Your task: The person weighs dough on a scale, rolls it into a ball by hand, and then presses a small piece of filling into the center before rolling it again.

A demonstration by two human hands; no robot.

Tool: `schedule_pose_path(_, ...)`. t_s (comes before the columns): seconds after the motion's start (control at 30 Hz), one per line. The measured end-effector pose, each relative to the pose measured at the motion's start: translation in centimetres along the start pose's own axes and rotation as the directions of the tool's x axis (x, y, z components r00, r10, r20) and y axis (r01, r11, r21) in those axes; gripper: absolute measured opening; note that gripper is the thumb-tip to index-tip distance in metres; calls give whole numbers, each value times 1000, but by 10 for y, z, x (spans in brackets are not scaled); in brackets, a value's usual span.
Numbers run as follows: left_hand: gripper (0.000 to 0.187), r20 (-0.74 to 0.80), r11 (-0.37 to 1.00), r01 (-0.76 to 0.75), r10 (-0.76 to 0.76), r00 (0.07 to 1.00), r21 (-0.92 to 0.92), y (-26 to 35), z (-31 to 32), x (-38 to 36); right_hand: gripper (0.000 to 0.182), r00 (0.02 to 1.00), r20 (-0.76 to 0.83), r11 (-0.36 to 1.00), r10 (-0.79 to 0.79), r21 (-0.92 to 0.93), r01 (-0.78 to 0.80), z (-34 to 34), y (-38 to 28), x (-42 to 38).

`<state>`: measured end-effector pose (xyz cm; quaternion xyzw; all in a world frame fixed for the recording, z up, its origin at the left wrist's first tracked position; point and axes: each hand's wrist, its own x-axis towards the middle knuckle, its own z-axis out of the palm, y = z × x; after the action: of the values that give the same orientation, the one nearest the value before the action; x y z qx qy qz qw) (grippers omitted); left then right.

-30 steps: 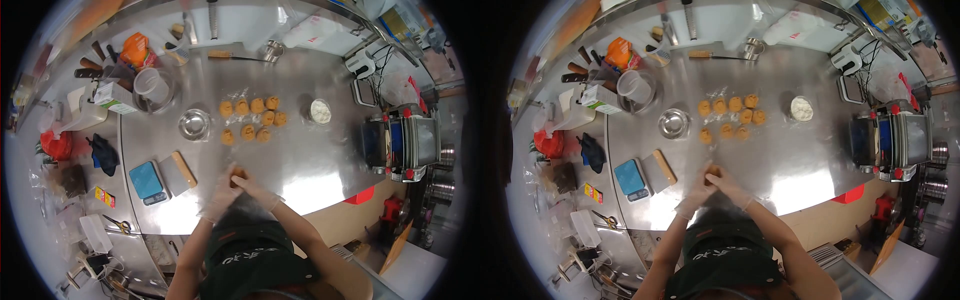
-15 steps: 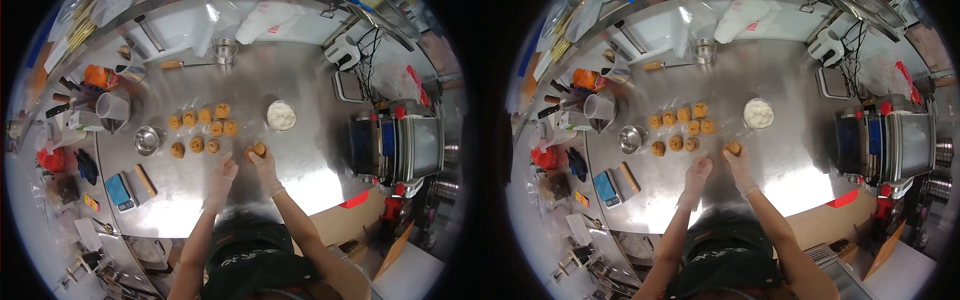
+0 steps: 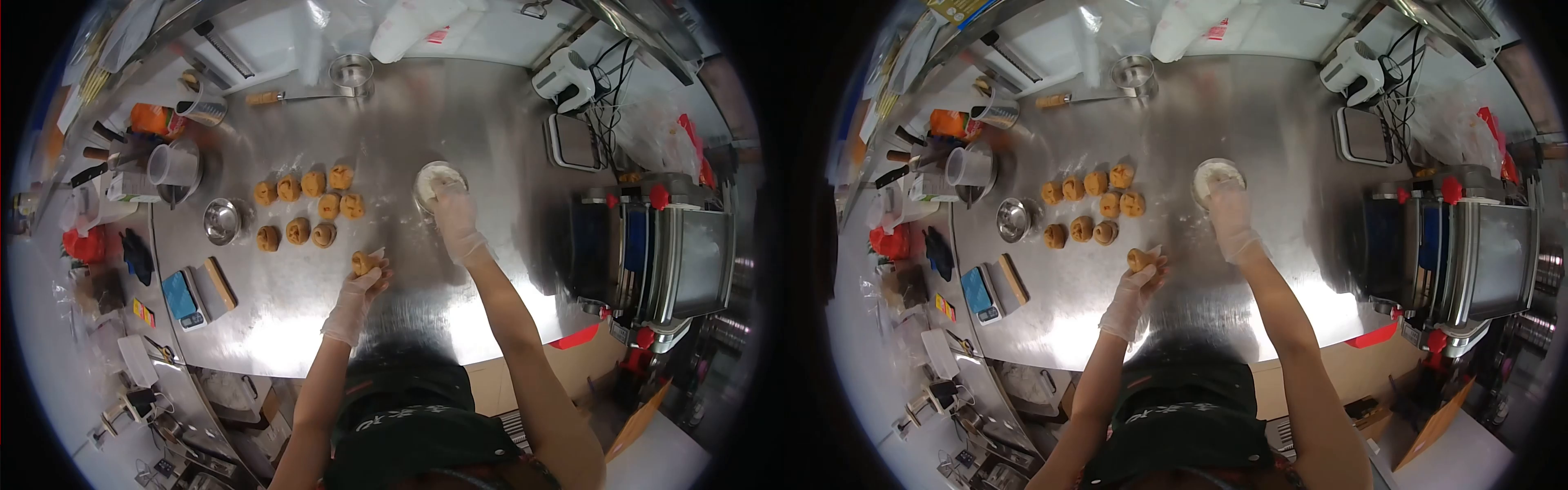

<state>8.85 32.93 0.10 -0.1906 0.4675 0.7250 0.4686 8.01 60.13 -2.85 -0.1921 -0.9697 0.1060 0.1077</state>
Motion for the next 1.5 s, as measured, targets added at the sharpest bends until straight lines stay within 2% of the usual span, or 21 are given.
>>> schedule_pose_path(0.07, 46, -13, 999, -10, 10, 1000, -34, -1, -13, -10, 14, 995, 97, 995, 23, -95, -14, 23, 9, -1)
schedule_pose_path(0.17, 46, -12, 997, -49, 48, 999, -54, 9, -37, -30, 14, 993, -96, 930, 69, 367, -29, -27, -13, -19)
schedule_pose_path(0.27, 47, -46, 994, -74, 70, 996, -85, 12, -68, -59, 26, 950, 258, 951, -174, 295, 94, -29, -15, -103)
schedule_pose_path(0.37, 46, -97, 990, -95, 85, 992, -103, 14, -103, -80, 47, 994, 11, 975, -109, 198, 105, -26, 3, -158)
schedule_pose_path(0.4, 46, -117, 988, -99, 85, 990, -119, 15, -109, -90, 67, 992, 108, 983, 71, 160, -88, -19, 19, -170)
schedule_pose_path(0.5, 47, -121, 979, -123, 104, 987, -163, 14, -127, -104, 74, 997, -48, 992, 63, 115, -57, 22, -25, -189)
schedule_pose_path(0.57, 49, -113, 977, -128, 110, 988, -172, 13, -130, -107, 79, 961, 265, 978, 75, 170, -123, 21, -119, -186)
schedule_pose_path(0.63, 50, -109, 979, -127, 111, 988, -157, 21, -120, -112, 76, 918, 351, 934, -183, 355, 50, 16, -193, -178)
schedule_pose_path(0.73, 65, -63, 995, -95, 93, 994, -30, 34, -127, -120, 70, 906, 285, 924, -313, 311, 221, 24, -201, -186)
schedule_pose_path(0.8, 65, -115, 991, -127, 131, 985, 38, 35, -147, -125, 69, 929, 369, 955, -12, 281, -99, 45, -131, -213)
schedule_pose_path(0.87, 63, -179, 981, -148, 169, 969, 126, 28, -185, -124, 69, 987, -16, 985, 162, -51, -163, 28, -71, -226)
schedule_pose_path(0.9, 62, -191, 973, -150, 183, 964, 176, 27, -188, -123, 69, 953, -18, 945, 303, -124, -303, 18, -66, -229)
schedule_pose_path(0.97, 60, -214, 950, -140, 203, 955, 278, 26, -191, -120, 68, 957, -107, 951, 271, -125, -284, 40, -92, -229)
schedule_pose_path(1.03, 54, -203, 953, -100, 162, 966, 286, 33, -164, -121, 71, 998, 20, 995, 61, 75, -62, 77, -148, -236)
schedule_pose_path(1.1, 48, -175, 969, -115, 155, 972, 219, 30, -146, -120, 70, 875, 470, 990, -121, -5, 140, 60, -231, -205)
schedule_pose_path(1.2, 51, -144, 974, -114, 144, 979, 193, 26, -143, -116, 67, 889, 282, 917, -360, 283, 281, 58, -224, -220)
schedule_pose_path(1.33, 56, -157, 976, -110, 141, 977, 189, 12, -153, -106, 54, 991, 128, 984, -34, 179, 11, 19, -112, -228)
schedule_pose_path(1.37, 57, -176, 977, -122, 153, 973, 172, 7, -153, -104, 43, 992, 92, 897, 83, 427, -114, 6, -88, -230)
schedule_pose_path(1.43, 63, -128, 979, -149, 167, 978, 137, -3, -143, -101, 28, 845, 158, 687, 511, 515, -512, -21, -57, -233)
schedule_pose_path(1.47, 61, -110, 982, -144, 158, 981, 125, -8, -137, -100, 20, 650, 199, 414, 734, 628, -659, -37, -48, -225)
schedule_pose_path(1.5, 59, -87, 983, -138, 149, 985, 118, -13, -129, -99, 17, 643, 79, 484, 762, 589, -647, -28, -24, -230)
